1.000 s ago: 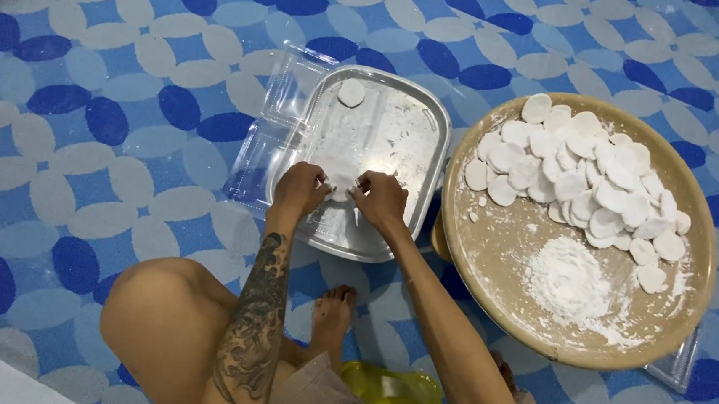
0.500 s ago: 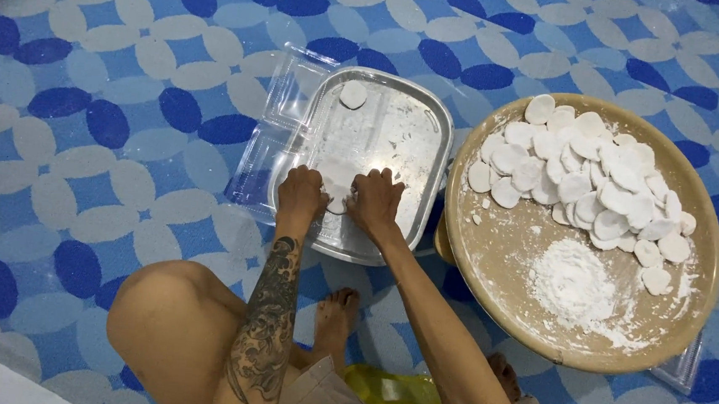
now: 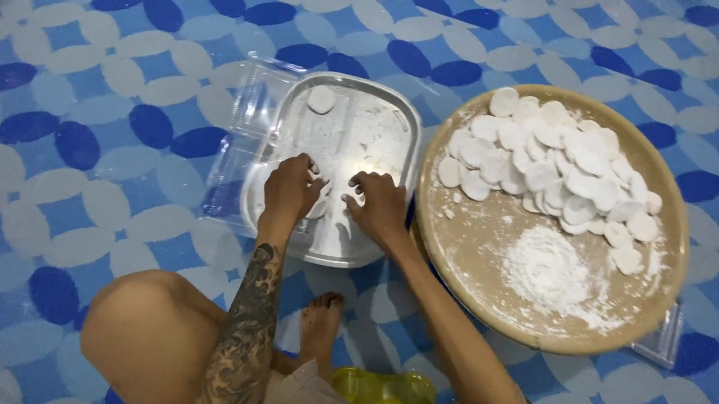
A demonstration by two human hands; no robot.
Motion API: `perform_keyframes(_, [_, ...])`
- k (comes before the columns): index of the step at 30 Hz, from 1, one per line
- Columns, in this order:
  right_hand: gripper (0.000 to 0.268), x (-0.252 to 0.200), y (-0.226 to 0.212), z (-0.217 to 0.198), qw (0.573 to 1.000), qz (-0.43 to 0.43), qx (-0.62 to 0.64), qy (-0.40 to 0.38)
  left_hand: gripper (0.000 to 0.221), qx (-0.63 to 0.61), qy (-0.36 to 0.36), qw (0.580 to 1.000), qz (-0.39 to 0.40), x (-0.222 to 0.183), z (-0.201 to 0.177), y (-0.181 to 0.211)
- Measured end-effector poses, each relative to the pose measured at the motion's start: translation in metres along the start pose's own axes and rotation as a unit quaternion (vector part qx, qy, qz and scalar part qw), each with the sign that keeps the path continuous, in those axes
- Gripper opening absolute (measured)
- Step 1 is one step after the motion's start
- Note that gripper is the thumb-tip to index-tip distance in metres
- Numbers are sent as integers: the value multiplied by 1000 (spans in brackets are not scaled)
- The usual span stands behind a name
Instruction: A person is coating small white cheese discs in powder and arranging them in a metal tray.
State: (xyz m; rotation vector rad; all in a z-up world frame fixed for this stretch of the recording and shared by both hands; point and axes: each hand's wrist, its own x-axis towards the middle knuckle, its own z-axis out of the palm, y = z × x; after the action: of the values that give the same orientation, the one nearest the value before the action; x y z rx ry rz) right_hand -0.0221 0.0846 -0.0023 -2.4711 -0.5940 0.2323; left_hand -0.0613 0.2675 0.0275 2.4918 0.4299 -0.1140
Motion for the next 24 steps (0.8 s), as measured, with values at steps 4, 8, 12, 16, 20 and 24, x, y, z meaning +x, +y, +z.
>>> perform_keyframes(4, [25, -28, 71, -42, 996, -6, 34, 82, 22, -32, 10, 992, 120, -1, 52, 52])
perform_keyframes(8, [19, -70, 132, -106, 987, 62, -88, 121, 28, -20, -63, 979, 192, -10, 114, 124])
perform_keyframes(12, [5, -112, 175, -148, 967, 117, -200, 103, 21, 13, -102, 957, 272, -24, 155, 189])
perform_keyframes(16, [36, -134, 190, -167, 962, 163, -218, 9, 61, 123, -111, 928, 333, -18, 215, 208])
perform_keyframes(20, [29, -132, 204, -171, 960, 176, -218, 8, 34, 90, -116, 942, 301, -2, 250, 207])
perform_keyframes(24, [39, -126, 212, -177, 966, 193, -172, 24, 40, 50, -11, 946, 319, 9, 220, 236])
